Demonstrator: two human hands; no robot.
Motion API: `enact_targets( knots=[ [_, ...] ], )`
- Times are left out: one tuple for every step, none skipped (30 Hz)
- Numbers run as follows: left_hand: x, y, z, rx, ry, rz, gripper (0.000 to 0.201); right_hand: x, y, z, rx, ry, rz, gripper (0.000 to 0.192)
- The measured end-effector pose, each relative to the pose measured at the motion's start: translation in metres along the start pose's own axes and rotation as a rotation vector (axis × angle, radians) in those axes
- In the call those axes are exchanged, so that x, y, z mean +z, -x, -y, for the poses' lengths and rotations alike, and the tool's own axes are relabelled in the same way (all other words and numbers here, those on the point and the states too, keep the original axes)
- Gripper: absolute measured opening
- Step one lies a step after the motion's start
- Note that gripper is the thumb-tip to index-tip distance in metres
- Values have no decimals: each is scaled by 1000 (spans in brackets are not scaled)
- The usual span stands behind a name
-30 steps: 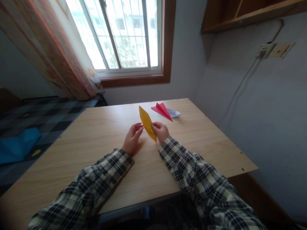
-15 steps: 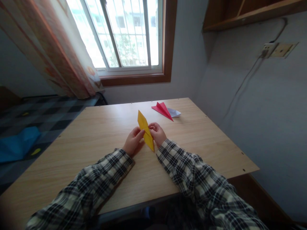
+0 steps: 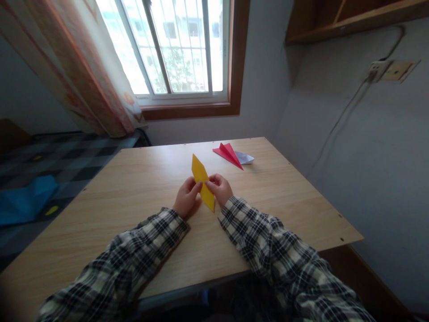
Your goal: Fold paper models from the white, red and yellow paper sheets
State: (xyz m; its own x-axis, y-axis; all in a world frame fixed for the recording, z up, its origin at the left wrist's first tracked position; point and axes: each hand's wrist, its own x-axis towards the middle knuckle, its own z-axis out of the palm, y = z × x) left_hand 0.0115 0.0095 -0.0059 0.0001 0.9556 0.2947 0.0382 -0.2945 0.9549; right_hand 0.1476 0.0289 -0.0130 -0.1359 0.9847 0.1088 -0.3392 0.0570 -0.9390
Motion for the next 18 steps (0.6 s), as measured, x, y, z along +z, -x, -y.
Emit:
enact_targets(
  knots=[
    [0,0,0,6,-14,4,26,1,0,0,-11,13,-14,31],
    [1,0,0,12,-26,11,25,1,0,0,-20,25,-29,31],
    [1,0,1,17,-36,17,25,1,0,0,-28,41,-44,31],
    [1,0,1,18,-46,24,26,2,1,0,-36,63,-55,30],
    [1,0,1,16,-59,30,26,2,1,0,-45,95,-62,29],
    [1,0,1,13,-72,34,26,2,1,0,-59,136,-67,27],
    [1,0,1,8,-86,36,26,1,1,1,-79,184,-72,25],
    [0,-1,1,2,-100,35,25,1,1,1,-104,239,-79,22],
    [0,-1,1,-2,-111,30,24,0,2,2,-135,298,-86,20],
    [0,-1,0,-3,-119,23,24,0,2,3,-168,359,-95,18],
    [0,-1,0,-1,-126,14,23,0,3,4,-200,416,-101,16],
    [0,-1,0,3,-132,5,23,0,3,4,-228,466,-103,15],
    [0,-1,0,5,-139,-5,23,-1,3,5,-257,511,-99,14],
    [0,-1,0,7,-146,-14,22,0,3,5,-286,551,-94,13],
    [0,-1,-1,8,-151,-23,21,0,4,5,-314,585,-89,13],
    [0,-1,-1,8,-153,-30,20,0,4,5,-342,616,-84,12],
    [0,-1,-1,6,-152,-38,19,0,4,5,-371,645,-78,12],
    [0,0,-1,3,-149,-45,18,0,4,5,-400,671,-72,11]
  ],
)
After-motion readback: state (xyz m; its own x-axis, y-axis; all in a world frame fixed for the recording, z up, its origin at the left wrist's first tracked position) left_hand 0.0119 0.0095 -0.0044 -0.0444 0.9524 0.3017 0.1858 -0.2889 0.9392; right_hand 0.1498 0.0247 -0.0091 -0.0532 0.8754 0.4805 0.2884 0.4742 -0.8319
